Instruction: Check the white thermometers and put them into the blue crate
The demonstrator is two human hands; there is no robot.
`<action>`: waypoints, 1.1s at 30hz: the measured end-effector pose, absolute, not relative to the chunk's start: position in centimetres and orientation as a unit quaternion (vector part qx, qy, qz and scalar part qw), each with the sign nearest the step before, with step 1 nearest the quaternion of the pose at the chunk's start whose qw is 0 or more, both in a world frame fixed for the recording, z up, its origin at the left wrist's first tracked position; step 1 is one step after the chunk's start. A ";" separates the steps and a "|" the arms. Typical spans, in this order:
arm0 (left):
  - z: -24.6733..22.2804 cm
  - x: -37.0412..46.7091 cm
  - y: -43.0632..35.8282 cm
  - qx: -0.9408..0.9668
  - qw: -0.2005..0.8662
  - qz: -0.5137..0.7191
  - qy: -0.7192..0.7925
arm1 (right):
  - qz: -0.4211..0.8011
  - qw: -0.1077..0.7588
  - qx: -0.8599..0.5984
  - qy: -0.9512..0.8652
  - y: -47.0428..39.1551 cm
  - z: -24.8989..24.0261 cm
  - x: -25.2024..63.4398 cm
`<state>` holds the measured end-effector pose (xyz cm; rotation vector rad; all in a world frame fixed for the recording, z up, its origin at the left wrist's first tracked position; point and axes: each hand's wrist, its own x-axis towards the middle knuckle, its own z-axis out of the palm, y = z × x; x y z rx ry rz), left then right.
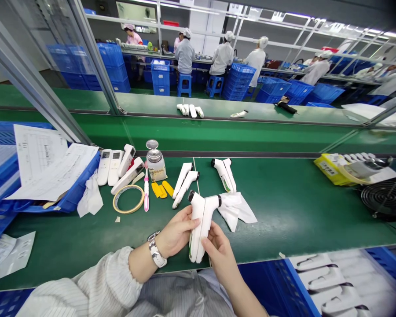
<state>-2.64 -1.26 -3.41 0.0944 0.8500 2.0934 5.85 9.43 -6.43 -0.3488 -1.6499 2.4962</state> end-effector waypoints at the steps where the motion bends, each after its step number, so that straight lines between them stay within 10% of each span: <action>1: -3.5 -2.6 -1.3 0.038 0.426 0.837 0.341 | 0.827 0.066 -0.116 -0.546 9.4 -6.4 5.9; 33: -3.3 -2.9 -1.2 -0.003 0.375 0.862 0.340 | 0.891 0.092 -0.190 -0.403 9.6 -6.1 6.1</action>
